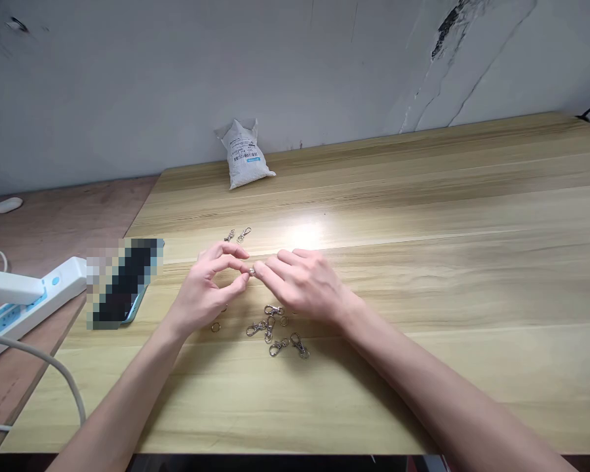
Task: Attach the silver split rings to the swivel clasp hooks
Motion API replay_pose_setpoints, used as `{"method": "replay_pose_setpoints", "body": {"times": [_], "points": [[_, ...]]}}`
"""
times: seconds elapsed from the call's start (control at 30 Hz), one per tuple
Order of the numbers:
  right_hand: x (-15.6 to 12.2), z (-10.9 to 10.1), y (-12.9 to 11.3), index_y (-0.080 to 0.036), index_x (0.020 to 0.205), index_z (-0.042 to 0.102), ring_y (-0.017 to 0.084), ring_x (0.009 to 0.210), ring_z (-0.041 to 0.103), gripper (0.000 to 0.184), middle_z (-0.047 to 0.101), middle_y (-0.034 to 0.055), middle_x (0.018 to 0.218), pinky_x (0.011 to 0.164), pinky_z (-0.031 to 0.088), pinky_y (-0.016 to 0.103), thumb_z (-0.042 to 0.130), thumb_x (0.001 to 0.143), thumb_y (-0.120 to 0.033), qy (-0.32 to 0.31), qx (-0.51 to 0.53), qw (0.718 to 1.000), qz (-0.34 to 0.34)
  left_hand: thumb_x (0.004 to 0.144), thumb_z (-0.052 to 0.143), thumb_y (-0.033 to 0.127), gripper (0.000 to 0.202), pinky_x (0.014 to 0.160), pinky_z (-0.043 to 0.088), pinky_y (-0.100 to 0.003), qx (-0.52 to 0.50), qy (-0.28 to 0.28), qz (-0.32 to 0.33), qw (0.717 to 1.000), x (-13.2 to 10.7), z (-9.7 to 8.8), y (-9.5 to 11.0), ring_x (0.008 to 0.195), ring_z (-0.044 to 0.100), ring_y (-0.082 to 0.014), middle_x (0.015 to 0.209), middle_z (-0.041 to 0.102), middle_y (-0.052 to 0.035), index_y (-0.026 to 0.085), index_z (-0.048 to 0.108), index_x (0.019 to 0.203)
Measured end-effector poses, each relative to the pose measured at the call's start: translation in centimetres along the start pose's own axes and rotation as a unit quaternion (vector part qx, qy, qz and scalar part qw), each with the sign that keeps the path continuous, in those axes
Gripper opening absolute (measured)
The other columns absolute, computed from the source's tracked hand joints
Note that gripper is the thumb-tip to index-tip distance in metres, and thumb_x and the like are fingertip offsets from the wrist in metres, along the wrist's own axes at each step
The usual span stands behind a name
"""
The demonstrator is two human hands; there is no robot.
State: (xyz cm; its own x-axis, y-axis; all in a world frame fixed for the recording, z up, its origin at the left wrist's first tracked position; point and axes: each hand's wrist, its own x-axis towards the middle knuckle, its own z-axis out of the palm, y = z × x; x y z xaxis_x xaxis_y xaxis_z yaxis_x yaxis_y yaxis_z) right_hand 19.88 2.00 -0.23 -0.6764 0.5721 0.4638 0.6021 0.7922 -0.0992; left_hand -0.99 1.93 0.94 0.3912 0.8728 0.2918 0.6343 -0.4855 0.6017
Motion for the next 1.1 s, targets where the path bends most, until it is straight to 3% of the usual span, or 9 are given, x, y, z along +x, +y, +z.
{"method": "replay_pose_setpoints", "body": {"times": [0.1,0.2,0.27,0.37,0.6,0.77,0.87,0.97,1.1], "points": [[0.1,0.1,-0.3,-0.02,0.104,0.065,0.017,0.065,0.045,0.03,0.066,0.0048,0.077,0.057,0.028,0.032,0.035,0.1,-0.02,0.02,0.014,1.0,-0.008,0.081,0.063,0.017,0.006,0.096,0.041,-0.044,0.007,-0.029,0.021,0.999,0.1,-0.4,0.5,0.102,0.058,-0.0202,0.101,0.063,-0.0021,0.022,0.065,0.078],[0.3,1.0,0.2,-0.018,0.095,0.067,0.018,0.071,0.047,0.033,0.065,0.0068,0.079,0.059,0.03,0.032,0.035,0.101,-0.024,-0.015,0.053,0.998,0.025,0.081,0.062,0.018,0.006,0.095,0.043,-0.043,0.018,-0.001,0.032,0.999,-0.4,-1.7,0.5,0.101,0.059,-0.0204,0.102,0.063,-0.0031,0.021,0.065,0.077],[0.3,1.8,0.8,-0.019,0.094,0.068,0.019,0.078,0.048,0.034,0.064,0.0088,0.089,0.062,0.032,0.031,0.036,0.1,-0.027,-0.036,0.084,0.995,0.035,0.083,0.061,0.018,0.007,0.094,0.044,-0.042,0.039,0.001,0.03,0.999,-1.3,-2.8,-0.3,0.105,0.058,-0.0214,0.107,0.061,-0.0045,0.022,0.066,0.078],[0.2,2.6,1.3,-0.02,0.095,0.068,0.019,0.086,0.049,0.03,0.062,0.009,0.098,0.071,0.036,0.032,0.039,0.099,-0.026,-0.04,0.117,0.991,0.042,0.083,0.061,0.018,0.008,0.093,0.045,-0.044,0.089,-0.039,0.031,0.995,-3.0,-3.8,-2.0,0.104,0.057,-0.0221,0.109,0.061,-0.0055,0.022,0.066,0.079],[0.0,2.8,0.6,-0.021,0.096,0.068,0.02,0.09,0.05,0.025,0.061,0.009,0.102,0.078,0.039,0.036,0.044,0.098,-0.025,-0.039,0.153,0.986,0.049,0.085,0.059,0.019,0.01,0.088,0.048,-0.04,0.117,-0.064,0.022,0.991,-5.3,-3.4,-3.5,0.1,0.059,-0.0209,0.105,0.064,-0.0049,0.022,0.068,0.082],[0.1,2.4,-0.4,-0.021,0.117,0.06,0.021,0.109,0.052,0.026,0.059,0.0111,0.119,0.093,0.044,0.039,0.047,0.098,-0.03,-0.051,0.265,0.961,0.055,0.088,0.056,0.028,0.015,0.09,0.048,-0.037,0.11,-0.016,-0.028,0.993,-4.2,-4.0,-4.5,0.103,0.06,-0.021,0.108,0.062,-0.0062,0.023,0.067,0.097],[0.2,2.0,-1.3,-0.019,0.123,0.057,0.022,0.119,0.05,0.03,0.056,0.0126,0.128,0.1,0.043,0.04,0.046,0.098,-0.032,-0.085,0.31,0.946,0.047,0.087,0.056,0.038,0.031,0.075,0.049,-0.033,0.174,0.064,-0.119,0.975,-2.4,-4.4,-5.8,0.088,0.063,-0.0203,0.105,0.062,-0.0075,0.022,0.063,0.112],[0.2,1.8,-1.9,-0.019,0.123,0.057,0.022,0.122,0.049,0.031,0.055,0.0128,0.13,0.102,0.042,0.041,0.047,0.098,-0.034,-0.105,0.329,0.937,0.04,0.084,0.057,0.048,0.033,0.07,0.045,-0.033,0.222,0.056,-0.185,0.956,-0.5,-4.3,-6.7,0.079,0.062,-0.0219,0.097,0.064,-0.0082,0.02,0.068,0.097],[0.1,2.0,-1.8,-0.018,0.121,0.058,0.021,0.12,0.05,0.031,0.056,0.0125,0.128,0.101,0.043,0.04,0.049,0.097,-0.035,-0.086,0.344,0.934,0.045,0.08,0.059,0.045,0.025,0.066,0.041,-0.031,0.204,0.025,-0.24,0.949,1.0,-4.1,-6.6,0.075,0.061,-0.0222,0.083,0.068,-0.0051,0.021,0.067,0.08]]}}
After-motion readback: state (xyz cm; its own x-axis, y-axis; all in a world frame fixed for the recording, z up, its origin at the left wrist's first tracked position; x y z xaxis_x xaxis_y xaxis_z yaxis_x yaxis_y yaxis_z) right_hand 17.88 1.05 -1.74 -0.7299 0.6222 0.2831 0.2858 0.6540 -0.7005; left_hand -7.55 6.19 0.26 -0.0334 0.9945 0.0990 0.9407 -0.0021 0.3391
